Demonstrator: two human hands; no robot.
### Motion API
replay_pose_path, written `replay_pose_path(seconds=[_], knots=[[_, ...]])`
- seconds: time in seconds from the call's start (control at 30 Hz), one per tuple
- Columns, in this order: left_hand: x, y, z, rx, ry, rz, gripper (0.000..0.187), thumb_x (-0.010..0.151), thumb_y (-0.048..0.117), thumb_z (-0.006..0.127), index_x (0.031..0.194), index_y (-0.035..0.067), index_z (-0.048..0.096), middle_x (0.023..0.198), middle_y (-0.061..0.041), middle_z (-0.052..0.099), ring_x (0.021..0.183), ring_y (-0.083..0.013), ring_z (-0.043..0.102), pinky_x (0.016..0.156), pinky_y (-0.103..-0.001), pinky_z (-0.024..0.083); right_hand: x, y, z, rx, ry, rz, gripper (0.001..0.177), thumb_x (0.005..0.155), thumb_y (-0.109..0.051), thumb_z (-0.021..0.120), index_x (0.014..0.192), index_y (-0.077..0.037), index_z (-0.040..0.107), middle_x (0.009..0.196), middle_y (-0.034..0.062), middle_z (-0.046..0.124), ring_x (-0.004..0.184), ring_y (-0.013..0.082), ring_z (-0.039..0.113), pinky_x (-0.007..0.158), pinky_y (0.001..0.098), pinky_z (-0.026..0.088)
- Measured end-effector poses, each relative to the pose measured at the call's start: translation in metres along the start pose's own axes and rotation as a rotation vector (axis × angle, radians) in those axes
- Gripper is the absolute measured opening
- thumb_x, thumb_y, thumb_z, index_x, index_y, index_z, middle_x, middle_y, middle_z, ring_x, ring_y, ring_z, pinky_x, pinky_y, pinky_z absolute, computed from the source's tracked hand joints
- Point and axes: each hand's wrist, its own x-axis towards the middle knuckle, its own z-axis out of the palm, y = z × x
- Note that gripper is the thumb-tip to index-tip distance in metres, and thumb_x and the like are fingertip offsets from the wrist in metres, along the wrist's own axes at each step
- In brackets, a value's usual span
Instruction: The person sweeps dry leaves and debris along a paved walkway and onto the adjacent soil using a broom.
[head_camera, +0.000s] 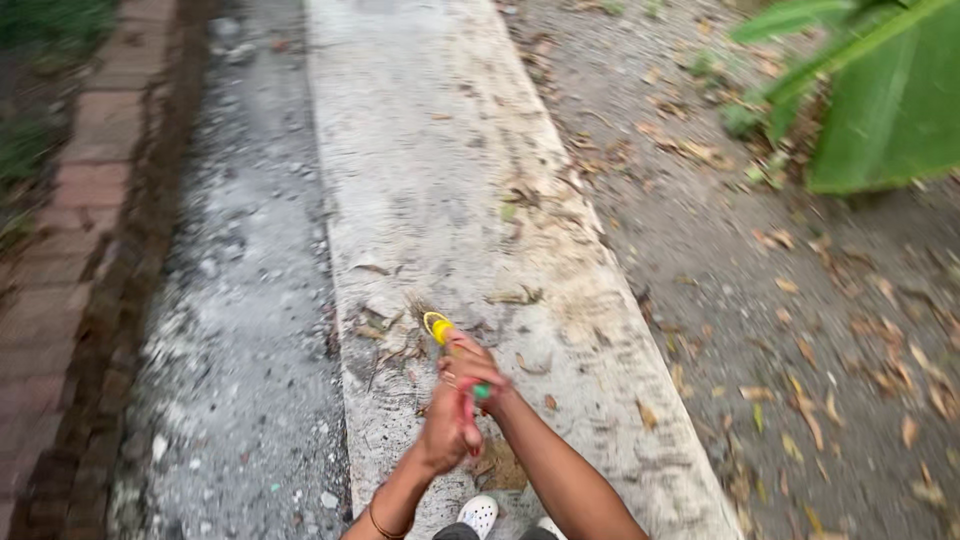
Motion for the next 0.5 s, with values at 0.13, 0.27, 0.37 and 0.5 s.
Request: replay_pose_path(seconds=[0.13, 0.27, 0.37, 0.5], knots=[[-0.006, 0.024, -0.037, 0.447, 0.753, 0.061, 0.027, 0.092, 0.02, 0.071, 0.076, 0.004, 0.056, 0.077, -0.006, 0.062, 0.073, -0.0168, 0.059, 0.067, -0.03, 0.046, 0.026, 0.022, 0.064, -0.158, -0.215, 0.066, 0.06, 0.097, -0.023, 0.062, 0.153, -0.024, 0.041, 0.11, -0.0002, 0.066, 0.098, 0.0147, 0.065, 0.088, 0.0356, 0.053], [-0.003, 0.092, -0.039, 0.882, 0.923, 0.224, 0.024, 0.101, 0.021, 0.066, 0.089, 0.001, 0.064, 0.084, -0.009, 0.067, 0.073, -0.018, 0.062, 0.073, -0.035, 0.049, 0.044, 0.063, 0.054, -0.682, -0.612, 0.101, 0.085, 0.093, -0.013, 0.069, 0.163, -0.035, 0.025, 0.109, 0.0031, 0.062, 0.099, 0.0182, 0.062, 0.09, 0.0402, 0.055], [0.003, 0.119, -0.014, 0.838, 0.893, 0.035, 0.029, 0.098, 0.019, 0.067, 0.073, 0.005, 0.059, 0.06, -0.003, 0.048, 0.053, -0.0138, 0.048, 0.056, -0.031, 0.039, 0.072, 0.079, 0.044, -1.51, -0.885, -0.581, 0.051, 0.1, -0.021, 0.072, 0.147, -0.017, 0.05, 0.129, 0.0071, 0.066, 0.119, 0.0151, 0.06, 0.101, 0.0355, 0.051], [-0.006, 0.117, 0.046, 0.806, 0.919, 0.009, 0.035, 0.098, 0.014, 0.07, 0.068, 0.006, 0.053, 0.057, -0.003, 0.048, 0.049, -0.0139, 0.046, 0.053, -0.03, 0.037, 0.007, 0.109, 0.032, -0.762, -0.888, -0.073, 0.043, 0.1, -0.028, 0.064, 0.137, -0.01, 0.05, 0.129, 0.0012, 0.055, 0.121, 0.0112, 0.055, 0.108, 0.031, 0.046]])
